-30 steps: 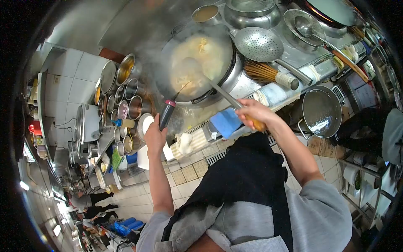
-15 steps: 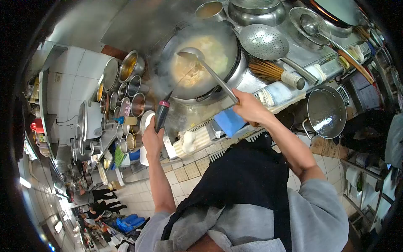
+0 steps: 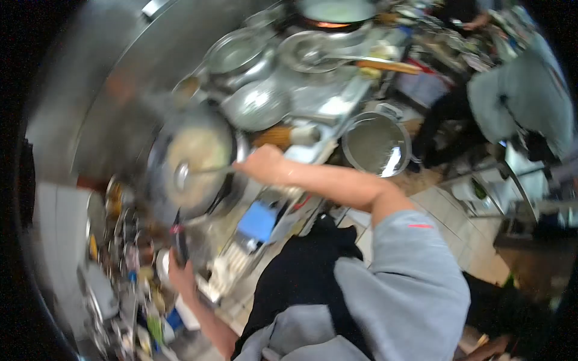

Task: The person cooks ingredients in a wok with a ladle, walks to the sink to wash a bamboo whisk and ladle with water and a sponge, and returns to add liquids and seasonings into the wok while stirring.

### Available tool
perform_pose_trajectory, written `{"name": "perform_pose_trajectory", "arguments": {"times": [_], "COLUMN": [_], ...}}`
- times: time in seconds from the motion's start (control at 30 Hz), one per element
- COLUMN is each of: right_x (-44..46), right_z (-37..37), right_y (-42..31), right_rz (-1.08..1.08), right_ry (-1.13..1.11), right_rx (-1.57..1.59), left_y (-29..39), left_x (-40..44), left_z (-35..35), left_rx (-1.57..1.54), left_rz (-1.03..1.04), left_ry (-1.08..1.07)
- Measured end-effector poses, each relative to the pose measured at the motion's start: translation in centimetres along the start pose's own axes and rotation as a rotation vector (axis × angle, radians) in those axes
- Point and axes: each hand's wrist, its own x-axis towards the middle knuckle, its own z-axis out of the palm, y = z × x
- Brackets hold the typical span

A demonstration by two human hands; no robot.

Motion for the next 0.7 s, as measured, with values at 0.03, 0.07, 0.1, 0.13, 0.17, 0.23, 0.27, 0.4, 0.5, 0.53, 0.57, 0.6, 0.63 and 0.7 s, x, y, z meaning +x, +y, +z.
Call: {"name": "perform_pose_trajectory", "arguments": {"times": [0.03, 0.07, 0.1, 0.13, 0.17, 0.23, 0.27, 0.4, 0.5, 0.53, 0.57, 0.6, 0.63, 0.7], "right_x": [-1.1, -2.4, -3.8, -5.1, -6.5, -8.8, -9.8, -11.3, -11.4, -11.3, -11.3, -11.2, -11.2, -11.2], "right_z": [-0.6, -0.6, -0.2, 0.6, 2.3, 5.4, 7.0, 7.1, 6.1, 5.8, 5.8, 5.8, 5.9, 5.9], "right_y": [0.1, -0.2, -0.7, -1.6, -2.9, -4.4, -5.6, -7.8, -6.9, -6.5, -6.1, -5.7, -5.4, -4.9], "right_rz": [0.028, 0.064, 0.088, 0.172, 0.194, 0.243, 0.272, 0.608, 0.624, 0.633, 0.602, 0.578, 0.592, 0.612], "right_ry": [-0.040, -0.072, -0.087, -0.178, -0.138, -0.074, -0.061, -0.399, -0.497, -0.503, -0.513, -0.513, -0.518, -0.527], "right_rx": [-0.039, -0.026, 0.070, 0.244, 0.344, 0.738, 1.036, 2.068, 2.355, 2.348, 2.324, 2.295, 2.250, 2.238], "left_y": [-0.2, -0.3, 0.3, 0.7, 0.6, 0.2, 2.6, 1.2, 1.7, 1.8, 1.9, 2.0, 2.1, 2.5], "left_x": [0.2, 0.5, 0.9, 0.8, 0.6, 1.3, 1.3, 2.2, 2.5, 2.5, 2.6, 2.7, 2.6, 2.5], "left_z": [0.2, 0.3, 0.3, -0.1, -0.5, -0.2, -1.4, -1.0, -1.6, -1.9, -1.9, -2.0, -2.1, -2.5], "left_rx": [0.018, 0.051, 0.037, 0.035, 0.041, 0.035, 0.035, 0.120, 0.223, 0.230, 0.229, 0.221, 0.231, 0.218], "left_rz": [0.000, -0.020, -0.002, 0.006, 0.005, 0.045, 0.004, 0.156, 0.102, 0.084, 0.074, 0.071, 0.080, 0.033], "left_ry": [-0.006, 0.002, -0.005, -0.012, -0.019, -0.020, -0.090, 0.009, 0.016, 0.019, 0.020, 0.019, 0.032, 0.008]}}
